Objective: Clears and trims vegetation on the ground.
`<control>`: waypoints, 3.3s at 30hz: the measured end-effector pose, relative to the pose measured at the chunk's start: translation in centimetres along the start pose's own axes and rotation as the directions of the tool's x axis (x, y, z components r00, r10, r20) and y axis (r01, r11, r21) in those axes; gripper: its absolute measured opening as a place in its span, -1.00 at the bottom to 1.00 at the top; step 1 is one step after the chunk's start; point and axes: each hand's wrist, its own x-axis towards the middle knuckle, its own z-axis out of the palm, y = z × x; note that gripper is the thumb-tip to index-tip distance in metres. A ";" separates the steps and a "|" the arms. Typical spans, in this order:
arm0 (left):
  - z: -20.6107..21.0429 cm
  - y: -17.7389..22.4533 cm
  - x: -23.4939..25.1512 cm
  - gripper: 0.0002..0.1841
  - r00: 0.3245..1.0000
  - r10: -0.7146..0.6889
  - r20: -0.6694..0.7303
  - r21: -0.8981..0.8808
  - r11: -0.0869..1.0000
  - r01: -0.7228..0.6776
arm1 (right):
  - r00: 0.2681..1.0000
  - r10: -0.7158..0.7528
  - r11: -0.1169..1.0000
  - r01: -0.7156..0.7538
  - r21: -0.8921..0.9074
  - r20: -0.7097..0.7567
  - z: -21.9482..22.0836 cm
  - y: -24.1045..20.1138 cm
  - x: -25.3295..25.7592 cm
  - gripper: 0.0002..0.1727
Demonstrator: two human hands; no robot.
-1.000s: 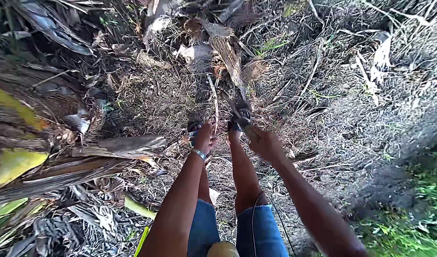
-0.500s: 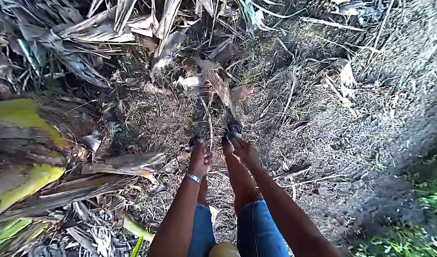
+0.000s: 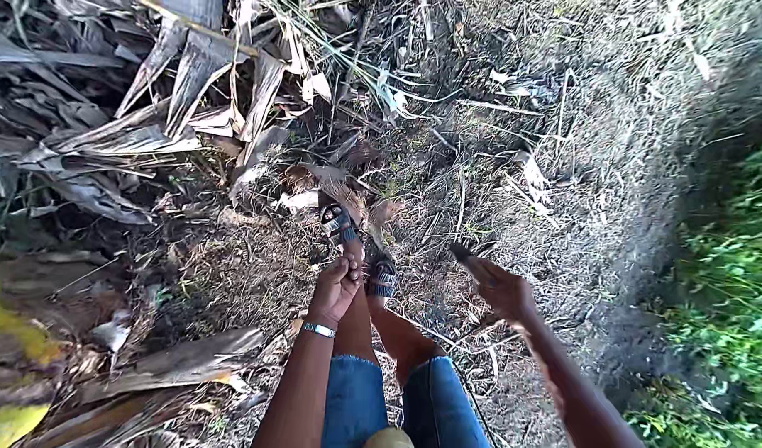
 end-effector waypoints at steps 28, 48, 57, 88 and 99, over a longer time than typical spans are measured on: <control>6.2 12.0 10.3 -0.72 0.993 -0.116 0.009 0.208 0.972 0.112 | 0.944 0.015 0.836 0.168 -0.523 0.329 12.8 -6.4 23.3 -0.08; 19.8 11.5 23.3 -0.70 0.981 -0.162 -0.108 0.465 0.864 0.194 | 0.839 0.074 0.853 0.227 -0.470 0.539 -7.0 -22.6 39.5 -0.27; 20.6 9.4 28.1 -0.53 0.899 -0.270 -0.346 0.565 0.705 0.429 | 0.826 0.109 0.854 0.207 -0.478 0.553 -7.3 -27.1 44.2 -0.73; 18.5 12.4 17.9 -0.47 0.909 -0.145 -0.391 0.290 0.918 0.271 | 0.902 0.126 0.914 0.056 -0.402 0.413 -5.7 -17.9 28.9 -0.10; 28.7 12.2 14.3 -0.49 0.914 -0.004 -0.406 0.072 0.997 0.036 | 0.863 0.098 0.917 0.114 -0.381 0.495 -14.1 -15.6 29.7 -0.22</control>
